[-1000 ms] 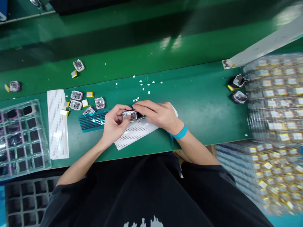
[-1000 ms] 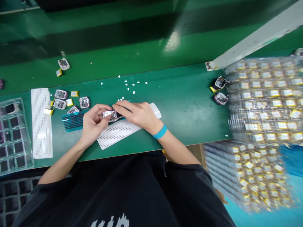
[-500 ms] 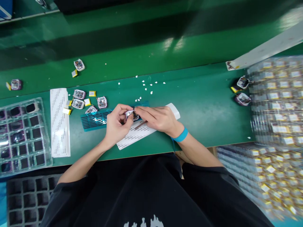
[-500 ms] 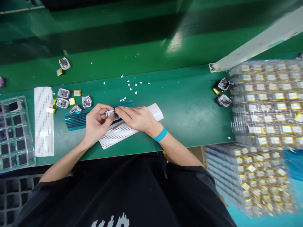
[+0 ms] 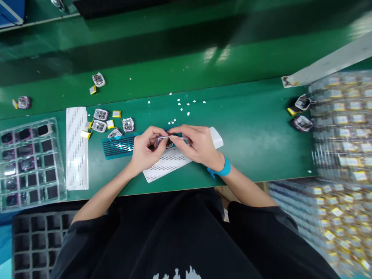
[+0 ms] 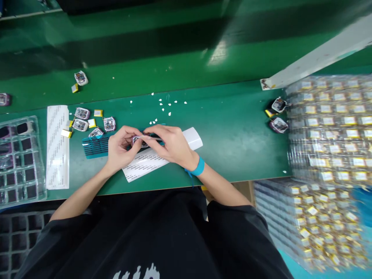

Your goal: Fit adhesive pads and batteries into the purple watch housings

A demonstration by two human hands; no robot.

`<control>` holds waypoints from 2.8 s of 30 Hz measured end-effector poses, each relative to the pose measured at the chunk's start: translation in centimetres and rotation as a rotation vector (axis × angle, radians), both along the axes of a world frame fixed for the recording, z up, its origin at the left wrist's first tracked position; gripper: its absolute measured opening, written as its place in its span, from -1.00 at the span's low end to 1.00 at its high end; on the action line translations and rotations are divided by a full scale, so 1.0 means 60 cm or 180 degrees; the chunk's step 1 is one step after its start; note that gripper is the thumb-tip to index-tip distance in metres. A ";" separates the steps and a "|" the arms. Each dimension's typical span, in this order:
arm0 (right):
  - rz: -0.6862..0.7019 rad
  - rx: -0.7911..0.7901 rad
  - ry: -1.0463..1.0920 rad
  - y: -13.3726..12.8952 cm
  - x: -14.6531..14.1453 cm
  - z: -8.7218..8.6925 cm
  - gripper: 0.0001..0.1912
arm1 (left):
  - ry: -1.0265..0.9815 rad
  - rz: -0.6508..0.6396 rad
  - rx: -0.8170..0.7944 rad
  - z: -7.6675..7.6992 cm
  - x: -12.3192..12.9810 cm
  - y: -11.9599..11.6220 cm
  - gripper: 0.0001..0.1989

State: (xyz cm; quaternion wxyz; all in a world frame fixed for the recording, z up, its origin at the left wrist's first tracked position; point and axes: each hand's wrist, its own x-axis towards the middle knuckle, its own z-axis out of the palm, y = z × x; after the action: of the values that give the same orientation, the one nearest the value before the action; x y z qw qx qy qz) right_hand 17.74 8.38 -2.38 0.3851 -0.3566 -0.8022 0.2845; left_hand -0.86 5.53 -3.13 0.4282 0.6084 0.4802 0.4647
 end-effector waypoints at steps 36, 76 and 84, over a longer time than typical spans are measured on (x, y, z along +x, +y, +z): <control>-0.0489 -0.1411 0.0265 -0.089 0.099 -0.034 -0.47 | 0.1704 -0.1809 0.0532 -0.005 -0.040 -0.060 -0.78; -0.0760 -0.1870 0.1197 -0.088 0.104 -0.029 -0.54 | 0.1412 -0.1529 0.0162 0.012 -0.035 -0.061 -0.84; -0.1053 -0.1659 0.1711 -0.104 0.048 0.030 -0.58 | -0.0457 -0.0530 -0.1332 0.065 0.013 -0.069 -0.67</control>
State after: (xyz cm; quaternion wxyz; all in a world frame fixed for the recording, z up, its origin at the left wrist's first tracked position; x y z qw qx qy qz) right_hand 20.63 2.12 -0.55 0.5183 -0.4794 -0.5060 0.4955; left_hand -0.09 1.42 0.77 0.6149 0.5093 0.4825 0.3601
